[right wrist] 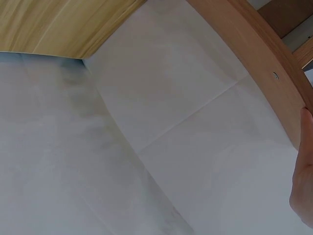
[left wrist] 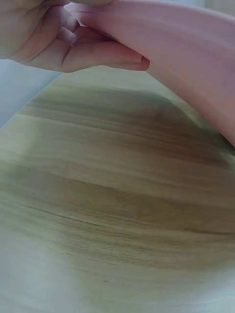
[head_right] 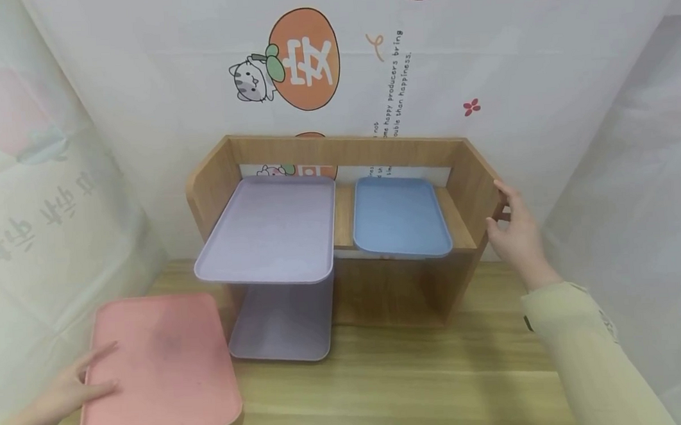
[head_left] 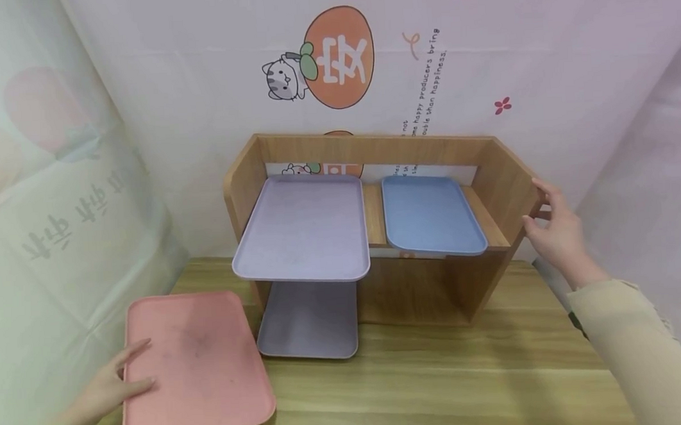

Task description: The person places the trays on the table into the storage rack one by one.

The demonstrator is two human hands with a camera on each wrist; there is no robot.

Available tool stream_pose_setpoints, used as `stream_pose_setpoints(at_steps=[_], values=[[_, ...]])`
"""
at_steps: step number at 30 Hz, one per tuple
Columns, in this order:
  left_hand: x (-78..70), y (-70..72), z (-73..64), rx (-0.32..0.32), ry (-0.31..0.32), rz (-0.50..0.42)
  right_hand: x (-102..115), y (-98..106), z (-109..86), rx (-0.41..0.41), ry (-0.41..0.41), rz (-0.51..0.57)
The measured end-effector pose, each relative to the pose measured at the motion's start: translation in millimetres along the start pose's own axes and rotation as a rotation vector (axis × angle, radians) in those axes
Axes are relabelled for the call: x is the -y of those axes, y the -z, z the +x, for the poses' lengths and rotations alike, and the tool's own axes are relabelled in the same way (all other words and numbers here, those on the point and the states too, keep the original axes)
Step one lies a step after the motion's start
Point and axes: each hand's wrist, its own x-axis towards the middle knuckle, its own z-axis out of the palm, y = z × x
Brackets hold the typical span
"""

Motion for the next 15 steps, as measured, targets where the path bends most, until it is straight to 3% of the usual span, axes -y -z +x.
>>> stream_pose_setpoints(at_steps=[7, 12, 15], values=[[-4.2, 7.9, -8.3, 0.027, 0.063, -0.079, 1, 1, 0.2, -0.001, -0.001, -0.012], [-16.1, 5.7, -14.4, 0.142, 0.084, -0.264, 1, 1, 0.4, 0.003, -0.004, -0.009], [-22.4, 0.4, -18.0, 0.179, 0.100, -0.353, 0, 1, 0.7, 0.013, -0.012, -0.012]])
